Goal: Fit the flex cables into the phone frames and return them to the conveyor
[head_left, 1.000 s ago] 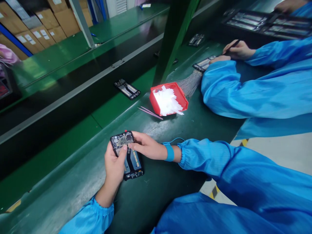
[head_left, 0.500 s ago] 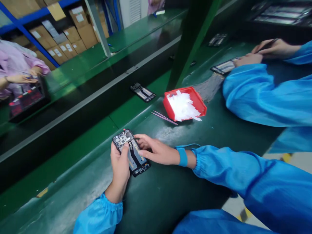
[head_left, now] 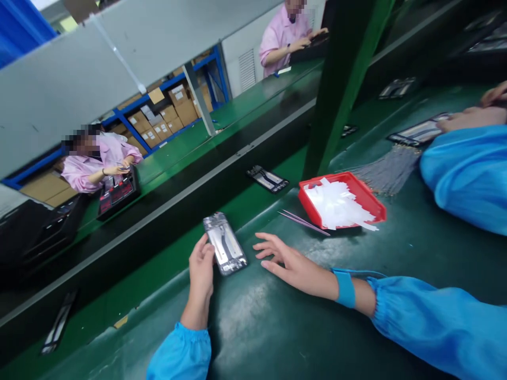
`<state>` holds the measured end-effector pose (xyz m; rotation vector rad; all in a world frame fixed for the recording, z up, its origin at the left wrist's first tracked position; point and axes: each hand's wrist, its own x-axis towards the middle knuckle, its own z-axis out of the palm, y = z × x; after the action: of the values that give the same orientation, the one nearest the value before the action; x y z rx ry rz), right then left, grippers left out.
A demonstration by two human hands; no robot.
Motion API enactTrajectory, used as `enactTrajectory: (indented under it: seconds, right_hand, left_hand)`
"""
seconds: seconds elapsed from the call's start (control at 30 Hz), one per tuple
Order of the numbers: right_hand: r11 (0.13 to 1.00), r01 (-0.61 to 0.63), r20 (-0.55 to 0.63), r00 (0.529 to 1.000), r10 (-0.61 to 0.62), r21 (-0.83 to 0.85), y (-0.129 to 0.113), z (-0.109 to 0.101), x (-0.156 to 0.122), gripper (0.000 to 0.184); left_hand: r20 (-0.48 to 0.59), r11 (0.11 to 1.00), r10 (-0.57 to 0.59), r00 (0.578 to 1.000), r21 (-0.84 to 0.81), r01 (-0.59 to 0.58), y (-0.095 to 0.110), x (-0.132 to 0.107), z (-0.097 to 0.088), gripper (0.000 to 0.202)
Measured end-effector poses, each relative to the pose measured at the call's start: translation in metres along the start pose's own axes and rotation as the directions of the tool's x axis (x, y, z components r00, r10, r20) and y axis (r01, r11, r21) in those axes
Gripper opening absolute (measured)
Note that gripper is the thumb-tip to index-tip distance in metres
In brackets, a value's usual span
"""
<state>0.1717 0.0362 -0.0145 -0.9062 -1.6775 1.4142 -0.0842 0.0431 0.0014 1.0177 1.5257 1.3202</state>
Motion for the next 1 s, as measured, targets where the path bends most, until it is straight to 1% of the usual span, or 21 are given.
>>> enactTrajectory:
  seconds: [0.07,0.13,0.2,0.3,0.37,0.4,0.47,0.53,0.6,0.67,0.73,0.8,0.83,0.9,1.0]
  right_hand:
    - [0.997,0.036,0.024,0.999,-0.034,-0.076,-0.001,0.001,-0.002,0.054]
    - [0.993,0.051,0.034,0.998,-0.048,-0.109,-0.001,0.002,-0.002,0.049]
    - [0.988,0.058,0.036,0.998,-0.054,-0.142,0.000,0.002,-0.001,0.045]
    - [0.979,0.082,0.036,0.996,-0.077,-0.186,0.001,0.002,0.000,0.041]
    - [0.974,0.110,0.035,0.994,-0.105,-0.200,0.000,0.003,0.000,0.037]
    - [0.971,0.123,0.033,0.992,-0.119,-0.205,0.000,0.003,-0.001,0.034]
    - [0.967,0.135,0.018,0.991,-0.134,-0.219,-0.002,0.004,-0.002,0.028]
    - [0.962,0.119,-0.003,0.992,-0.124,-0.247,-0.003,0.007,-0.005,0.023]
    - [0.943,0.121,0.012,0.992,-0.123,-0.309,-0.005,0.010,-0.009,0.018]
    - [0.892,0.188,0.097,0.982,-0.163,-0.411,-0.007,0.013,-0.012,0.014]
    - [0.812,0.301,0.222,0.951,-0.215,-0.500,-0.010,0.015,-0.013,0.013]
    - [0.755,0.373,0.312,0.921,-0.232,-0.539,-0.012,0.014,-0.012,0.014]
    - [0.747,0.384,0.331,0.915,-0.230,-0.543,-0.012,0.014,-0.011,0.015]
    - [0.756,0.378,0.337,0.916,-0.219,-0.534,-0.009,0.011,-0.011,0.017]
    - [0.790,0.380,0.329,0.914,-0.239,-0.481,0.003,0.007,-0.015,0.019]
  left_hand:
    - [-0.094,0.986,0.107,0.990,0.135,-0.094,0.001,0.024,-0.022,0.072]
    - [-0.142,0.963,0.171,0.975,0.232,-0.135,0.002,0.045,-0.045,0.074]
    - [-0.176,0.929,0.223,0.959,0.335,-0.154,0.003,0.059,-0.068,0.068]
    - [-0.226,0.842,0.326,0.918,0.511,-0.173,0.003,0.068,-0.091,0.049]
    - [-0.241,0.776,0.406,0.881,0.600,-0.194,0.002,0.068,-0.097,0.041]
    - [-0.234,0.745,0.446,0.864,0.632,-0.213,0.002,0.066,-0.097,0.039]
    - [-0.188,0.686,0.518,0.835,0.675,-0.273,0.001,0.059,-0.089,0.036]
    - [-0.113,0.633,0.572,0.812,0.691,-0.350,0.001,0.048,-0.074,0.031]
    - [-0.005,0.587,0.599,0.801,0.683,-0.434,0.000,0.034,-0.054,0.022]
    - [0.141,0.548,0.590,0.795,0.653,-0.523,-0.002,0.018,-0.035,0.015]
    - [0.304,0.513,0.550,0.778,0.613,-0.601,-0.003,0.005,-0.019,0.014]
    - [0.428,0.487,0.494,0.757,0.586,-0.648,-0.005,-0.001,-0.010,0.015]
    - [0.462,0.479,0.467,0.754,0.585,-0.655,-0.006,-0.002,-0.007,0.016]
    - [0.477,0.473,0.422,0.771,0.610,-0.636,-0.007,-0.002,-0.006,0.017]
    - [0.437,0.467,0.364,0.822,0.678,-0.567,-0.005,-0.004,-0.007,0.018]
